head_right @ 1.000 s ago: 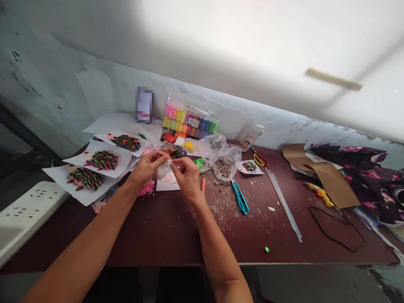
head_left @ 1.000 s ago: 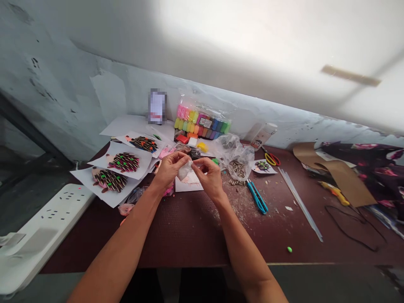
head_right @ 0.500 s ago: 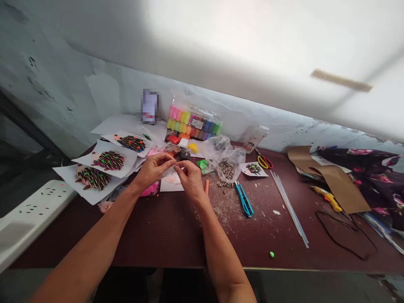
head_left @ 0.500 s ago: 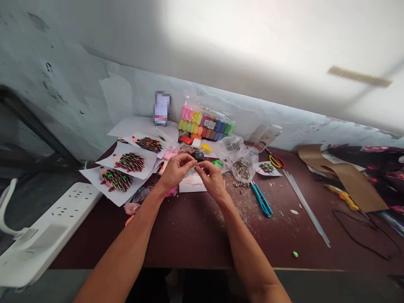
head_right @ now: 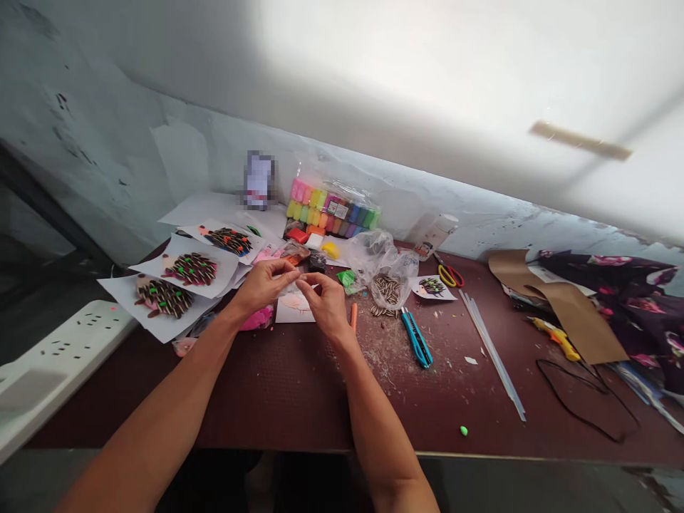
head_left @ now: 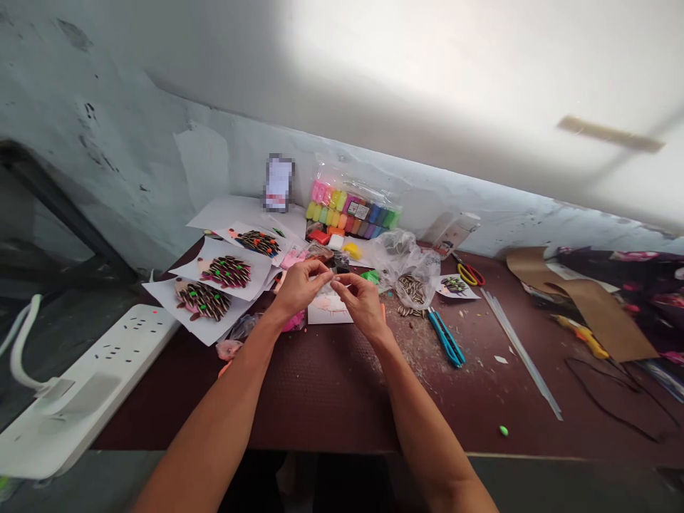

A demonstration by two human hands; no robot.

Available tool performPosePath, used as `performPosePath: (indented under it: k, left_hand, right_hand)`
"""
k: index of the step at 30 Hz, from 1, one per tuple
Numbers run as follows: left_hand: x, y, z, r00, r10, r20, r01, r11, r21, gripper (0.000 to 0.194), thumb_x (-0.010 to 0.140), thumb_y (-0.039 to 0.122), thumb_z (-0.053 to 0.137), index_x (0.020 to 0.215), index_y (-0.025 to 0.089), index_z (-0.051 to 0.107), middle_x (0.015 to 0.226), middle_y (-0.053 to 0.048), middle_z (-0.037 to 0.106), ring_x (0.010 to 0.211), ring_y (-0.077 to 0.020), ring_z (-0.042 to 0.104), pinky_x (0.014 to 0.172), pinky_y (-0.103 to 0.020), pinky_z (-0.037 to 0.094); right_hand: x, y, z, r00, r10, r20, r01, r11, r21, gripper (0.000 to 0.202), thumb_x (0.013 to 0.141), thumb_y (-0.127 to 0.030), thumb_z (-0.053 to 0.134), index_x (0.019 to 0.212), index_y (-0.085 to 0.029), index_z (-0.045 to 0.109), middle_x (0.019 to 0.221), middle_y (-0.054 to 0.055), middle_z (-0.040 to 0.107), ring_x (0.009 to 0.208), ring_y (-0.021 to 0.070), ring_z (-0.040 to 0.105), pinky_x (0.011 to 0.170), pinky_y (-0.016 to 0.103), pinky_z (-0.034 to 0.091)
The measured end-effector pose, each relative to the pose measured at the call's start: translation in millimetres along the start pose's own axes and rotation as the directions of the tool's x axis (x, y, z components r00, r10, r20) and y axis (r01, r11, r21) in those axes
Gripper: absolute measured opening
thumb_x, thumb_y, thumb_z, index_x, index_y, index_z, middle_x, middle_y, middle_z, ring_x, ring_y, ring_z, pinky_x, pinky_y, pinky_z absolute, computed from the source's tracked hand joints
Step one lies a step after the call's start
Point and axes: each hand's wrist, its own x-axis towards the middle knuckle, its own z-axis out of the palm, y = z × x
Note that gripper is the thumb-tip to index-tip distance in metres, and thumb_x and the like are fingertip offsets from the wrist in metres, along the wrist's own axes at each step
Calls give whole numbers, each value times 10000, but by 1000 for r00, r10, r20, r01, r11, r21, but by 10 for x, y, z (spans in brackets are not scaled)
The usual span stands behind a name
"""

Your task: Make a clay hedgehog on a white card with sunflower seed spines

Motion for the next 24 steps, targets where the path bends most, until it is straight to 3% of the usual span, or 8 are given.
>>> performPosePath:
  k: [3,6,9,13,16,20,24]
  left_hand:
    - [25,-50,2,1000,-15,-24,15,1000,-24,282,762,431,630,704,155,651,723,-34,682,707,-173,615,690,-291,482]
    - [62,-112,-2,998,-27,-57,23,996,-82,339,752,461,663,865,143,687,876,-70,725,799,-191,650,751,-305,513]
    - [107,-190,-34,974,-65,-215,51,996,-70,388,781,444,650,1005,130,684,943,-94,722,805,-186,653,738,-299,529]
    - [147,-286,-93,927,-93,-362,79,995,-54,263,817,350,605,942,132,682,871,-80,717,737,-171,642,718,-294,538]
    - [145,-312,-101,934,-77,-350,94,995,32,193,812,244,575,925,136,689,887,-79,728,739,-175,651,739,-301,538]
    - [100,-297,-47,964,-30,-265,113,946,304,205,810,142,531,897,160,716,913,-81,745,818,-212,676,822,-334,530]
    - [45,-290,26,998,19,-68,23,827,562,267,836,114,488,914,187,732,978,-93,747,967,-245,672,895,-353,513]
  right_hand:
    - [0,44,25,999,26,32,-26,1000,-8,274,823,-432,594,850,-177,689,720,-3,641,570,102,476,544,228,372]
    - [56,115,-8,999,52,17,-52,999,4,260,801,-422,584,727,-180,642,654,-6,616,555,103,474,528,222,380]
    - [206,197,-112,994,91,-55,-89,995,39,267,784,-427,579,714,-175,635,635,-1,611,525,104,470,508,228,382]
    - [509,267,-193,988,92,-121,-98,994,-48,253,805,-373,559,672,-167,623,620,-2,605,539,109,504,536,225,393]
    - [727,285,-98,988,138,-70,-148,975,-164,242,849,-312,514,699,-160,629,632,-1,621,528,107,527,534,214,399]
    - [898,273,75,982,185,40,-161,925,-344,263,895,-225,461,752,-164,672,705,19,686,570,128,607,584,218,434]
    - [906,221,34,995,99,-18,-95,862,-498,254,890,-156,481,973,-180,720,993,73,735,901,186,658,801,253,446]
